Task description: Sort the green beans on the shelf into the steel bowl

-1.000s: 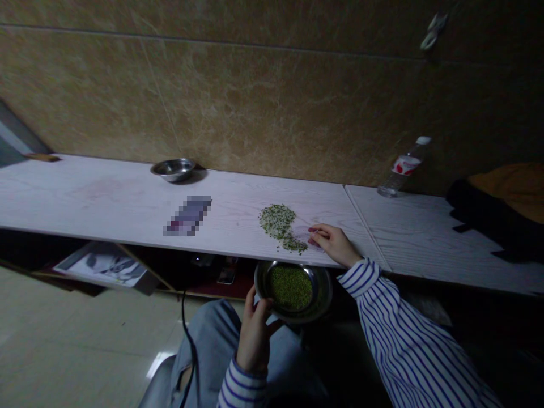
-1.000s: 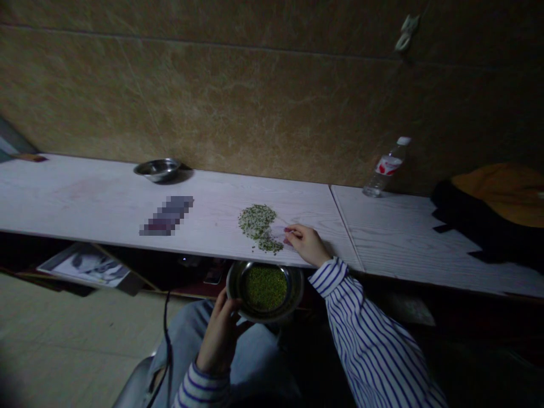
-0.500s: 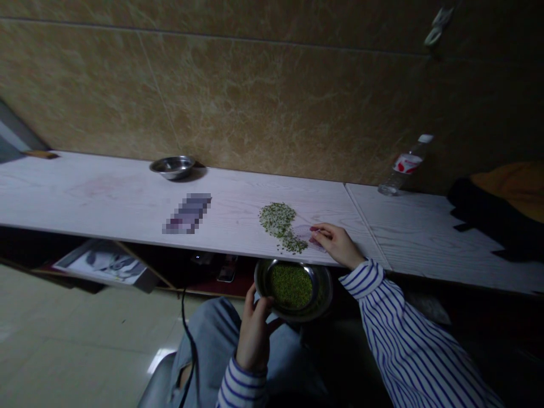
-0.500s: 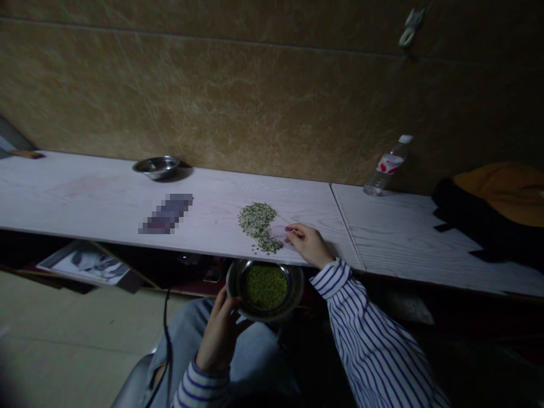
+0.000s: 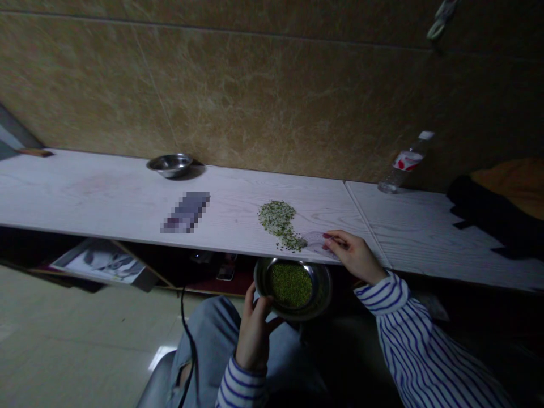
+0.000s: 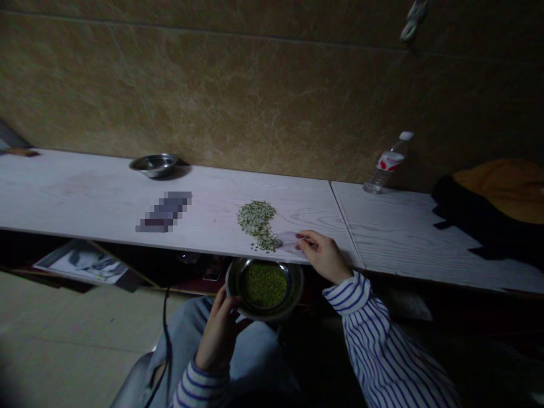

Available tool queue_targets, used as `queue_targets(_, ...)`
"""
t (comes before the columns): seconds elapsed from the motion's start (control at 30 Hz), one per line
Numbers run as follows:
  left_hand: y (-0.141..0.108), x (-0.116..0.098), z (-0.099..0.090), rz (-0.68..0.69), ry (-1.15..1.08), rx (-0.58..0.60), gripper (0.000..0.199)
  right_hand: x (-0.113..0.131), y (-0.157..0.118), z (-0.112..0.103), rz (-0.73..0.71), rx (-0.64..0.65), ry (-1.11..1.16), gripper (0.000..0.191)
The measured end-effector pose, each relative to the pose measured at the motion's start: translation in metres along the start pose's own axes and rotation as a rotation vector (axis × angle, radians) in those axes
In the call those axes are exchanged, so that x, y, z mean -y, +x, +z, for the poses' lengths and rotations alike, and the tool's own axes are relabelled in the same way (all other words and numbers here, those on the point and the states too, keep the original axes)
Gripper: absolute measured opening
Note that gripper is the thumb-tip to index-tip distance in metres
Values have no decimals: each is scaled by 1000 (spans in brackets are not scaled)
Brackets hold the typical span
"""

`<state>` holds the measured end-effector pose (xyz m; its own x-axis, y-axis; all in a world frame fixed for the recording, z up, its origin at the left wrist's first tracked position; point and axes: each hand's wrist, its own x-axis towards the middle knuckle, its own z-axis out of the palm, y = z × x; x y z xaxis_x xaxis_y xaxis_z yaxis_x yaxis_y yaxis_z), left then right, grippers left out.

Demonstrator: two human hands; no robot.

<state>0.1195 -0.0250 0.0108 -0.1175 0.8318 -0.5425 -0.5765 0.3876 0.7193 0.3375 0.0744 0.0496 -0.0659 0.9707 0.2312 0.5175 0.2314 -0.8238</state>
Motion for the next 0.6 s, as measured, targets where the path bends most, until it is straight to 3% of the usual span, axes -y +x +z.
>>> queue_targets(0.6, 6, 4, -3, -22, -17, -2, 56, 1, -2, 11, -28, 24, -77, 22)
